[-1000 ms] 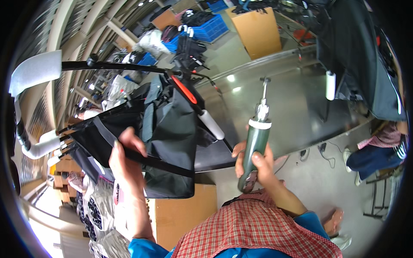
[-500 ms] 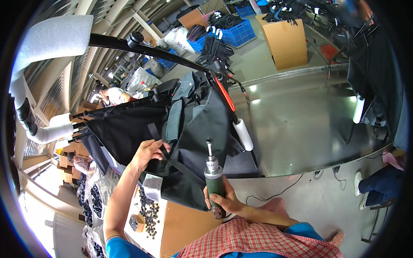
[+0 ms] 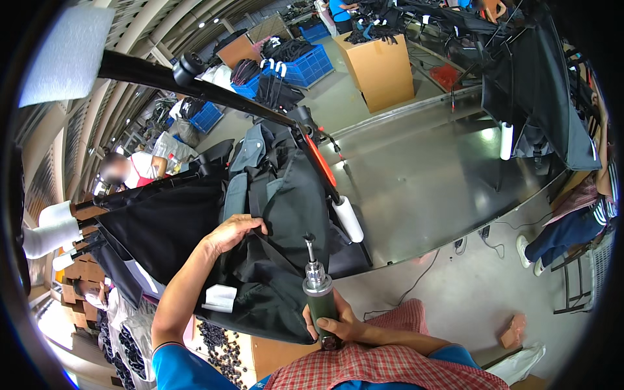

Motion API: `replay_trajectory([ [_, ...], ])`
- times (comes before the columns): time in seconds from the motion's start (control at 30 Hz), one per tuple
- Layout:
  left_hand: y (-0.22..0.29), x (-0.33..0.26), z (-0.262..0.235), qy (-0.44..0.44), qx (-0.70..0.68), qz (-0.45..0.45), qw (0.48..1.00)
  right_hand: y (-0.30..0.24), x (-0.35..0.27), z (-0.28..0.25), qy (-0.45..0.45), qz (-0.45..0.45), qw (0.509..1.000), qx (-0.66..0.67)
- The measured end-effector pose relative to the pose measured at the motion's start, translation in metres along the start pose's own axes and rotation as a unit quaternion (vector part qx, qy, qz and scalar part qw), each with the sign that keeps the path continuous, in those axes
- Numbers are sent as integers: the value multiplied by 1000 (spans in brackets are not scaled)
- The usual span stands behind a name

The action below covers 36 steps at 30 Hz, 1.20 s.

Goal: The person uses a handheld pneumatic tool to attach black plastic fasteners to the seams of a black fabric bag. They repeatedly pick fasteners from a nearby container and secure them along the bag's edges while other workers assemble similar items in the background.

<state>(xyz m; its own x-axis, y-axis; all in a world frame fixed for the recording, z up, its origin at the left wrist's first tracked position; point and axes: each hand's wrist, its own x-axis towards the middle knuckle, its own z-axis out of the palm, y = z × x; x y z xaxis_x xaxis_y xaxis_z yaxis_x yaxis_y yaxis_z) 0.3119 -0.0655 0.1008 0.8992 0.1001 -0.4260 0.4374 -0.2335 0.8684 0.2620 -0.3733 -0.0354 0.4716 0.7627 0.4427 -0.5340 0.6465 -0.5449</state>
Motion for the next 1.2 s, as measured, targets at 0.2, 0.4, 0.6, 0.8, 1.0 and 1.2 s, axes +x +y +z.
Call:
replay_trajectory([
  [0.2,50,-65,-46,89,75,97,989,-32,8,-7,-11,19,1000,-22],
  [0.4,78,-109,-59,160,233,47,958,-63,38,-24,-32,2,999,-19],
  [0.6,78,-113,-75,222,222,39,949,-75,49,-26,4,-27,998,-58],
  [0.8,156,-108,-46,202,286,58,935,-89,62,-22,29,-112,987,-110],
  [1.0,229,-94,1,155,256,150,942,-103,65,-15,69,-178,968,-166],
  [1.2,304,-82,60,167,579,253,757,-114,67,-2,56,-227,955,-182],
])
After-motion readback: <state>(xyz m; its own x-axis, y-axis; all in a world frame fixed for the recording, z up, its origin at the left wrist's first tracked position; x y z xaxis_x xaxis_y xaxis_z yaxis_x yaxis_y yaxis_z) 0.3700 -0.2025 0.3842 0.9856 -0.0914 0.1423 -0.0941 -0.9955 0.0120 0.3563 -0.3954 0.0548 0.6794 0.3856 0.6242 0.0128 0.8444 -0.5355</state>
